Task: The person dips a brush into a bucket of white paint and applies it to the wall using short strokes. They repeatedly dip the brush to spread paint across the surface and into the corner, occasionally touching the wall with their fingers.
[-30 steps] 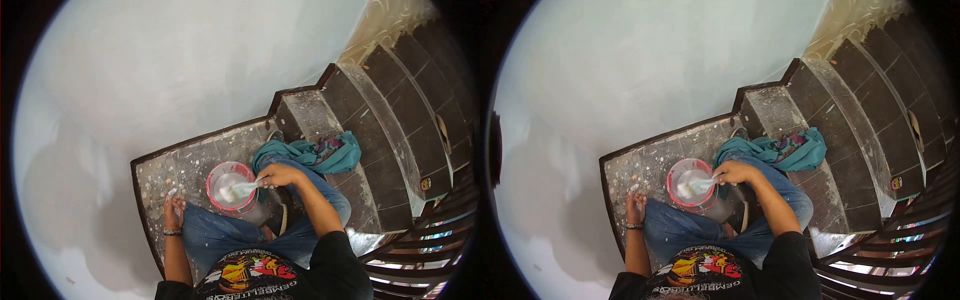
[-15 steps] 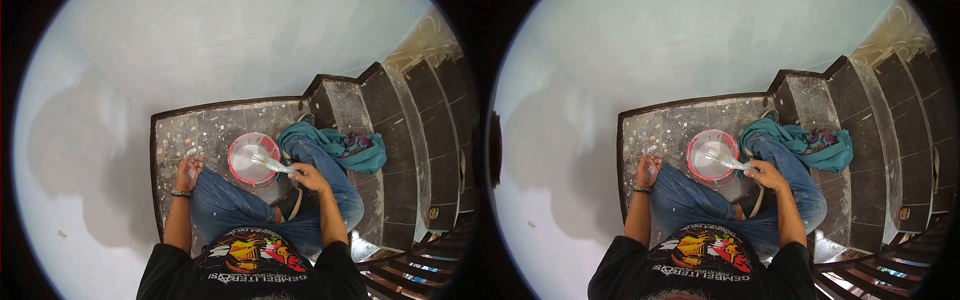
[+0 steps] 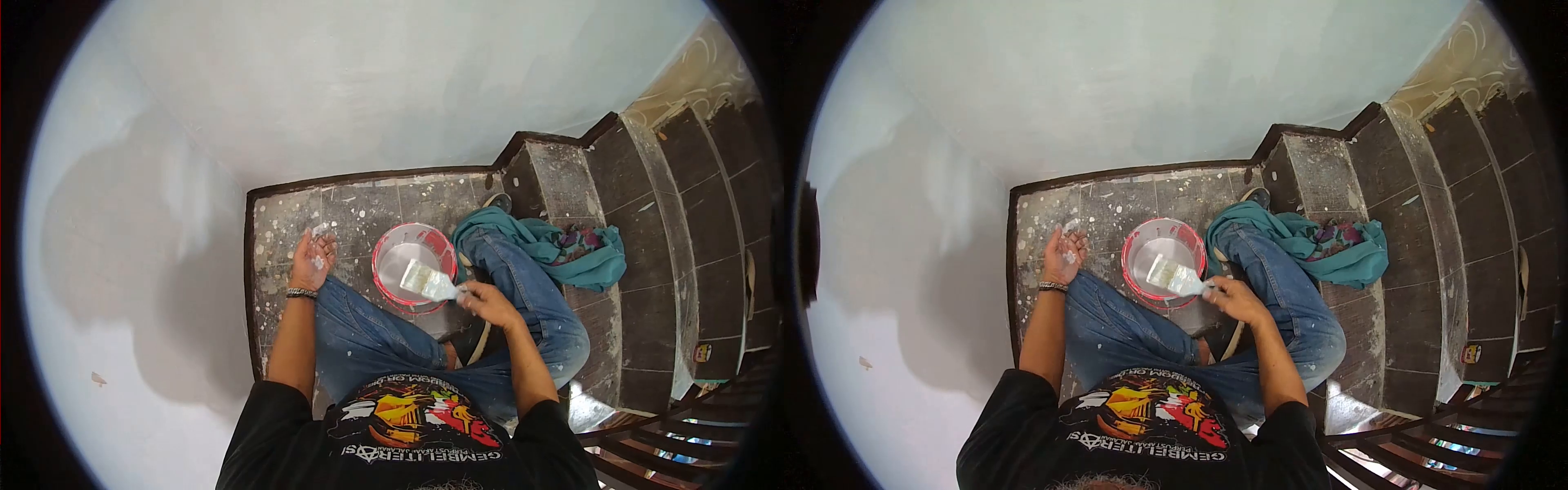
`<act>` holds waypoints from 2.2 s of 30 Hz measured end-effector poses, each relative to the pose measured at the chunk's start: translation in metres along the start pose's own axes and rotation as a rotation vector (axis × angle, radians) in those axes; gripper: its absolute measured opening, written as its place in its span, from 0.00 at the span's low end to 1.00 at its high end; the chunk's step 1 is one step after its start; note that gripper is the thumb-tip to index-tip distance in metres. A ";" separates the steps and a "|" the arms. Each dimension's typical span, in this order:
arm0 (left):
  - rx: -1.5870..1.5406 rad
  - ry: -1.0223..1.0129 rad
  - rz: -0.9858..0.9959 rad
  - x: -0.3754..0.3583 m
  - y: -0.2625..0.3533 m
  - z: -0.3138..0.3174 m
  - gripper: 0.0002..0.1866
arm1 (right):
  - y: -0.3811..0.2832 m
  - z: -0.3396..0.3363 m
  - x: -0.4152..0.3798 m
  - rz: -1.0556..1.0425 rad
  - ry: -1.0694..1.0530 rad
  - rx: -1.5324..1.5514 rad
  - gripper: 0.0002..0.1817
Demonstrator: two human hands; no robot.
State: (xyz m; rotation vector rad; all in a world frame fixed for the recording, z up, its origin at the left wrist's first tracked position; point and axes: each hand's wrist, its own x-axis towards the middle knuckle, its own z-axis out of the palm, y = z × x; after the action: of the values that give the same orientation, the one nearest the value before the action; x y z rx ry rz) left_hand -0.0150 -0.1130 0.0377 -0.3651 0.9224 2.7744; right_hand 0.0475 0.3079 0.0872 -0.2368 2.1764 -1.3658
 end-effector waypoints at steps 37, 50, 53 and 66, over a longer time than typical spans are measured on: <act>0.258 0.120 -0.029 0.019 -0.022 -0.019 0.14 | -0.116 -0.083 0.188 -0.058 0.416 0.484 0.08; 0.278 0.142 -0.025 0.018 -0.019 -0.012 0.15 | -0.135 -0.099 0.198 -0.035 0.448 0.513 0.08; 0.266 0.147 -0.001 0.016 -0.020 -0.011 0.14 | -0.196 -0.106 0.179 -0.128 0.453 0.554 0.08; 0.271 0.124 -0.002 0.020 -0.024 -0.017 0.14 | -0.150 -0.210 0.155 -0.014 0.611 0.414 0.09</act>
State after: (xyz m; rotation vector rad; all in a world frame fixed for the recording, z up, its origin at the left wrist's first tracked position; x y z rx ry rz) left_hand -0.0246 -0.1025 0.0049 -0.4955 1.3060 2.6012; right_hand -0.2154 0.3353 0.2317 0.3710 2.2649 -2.0544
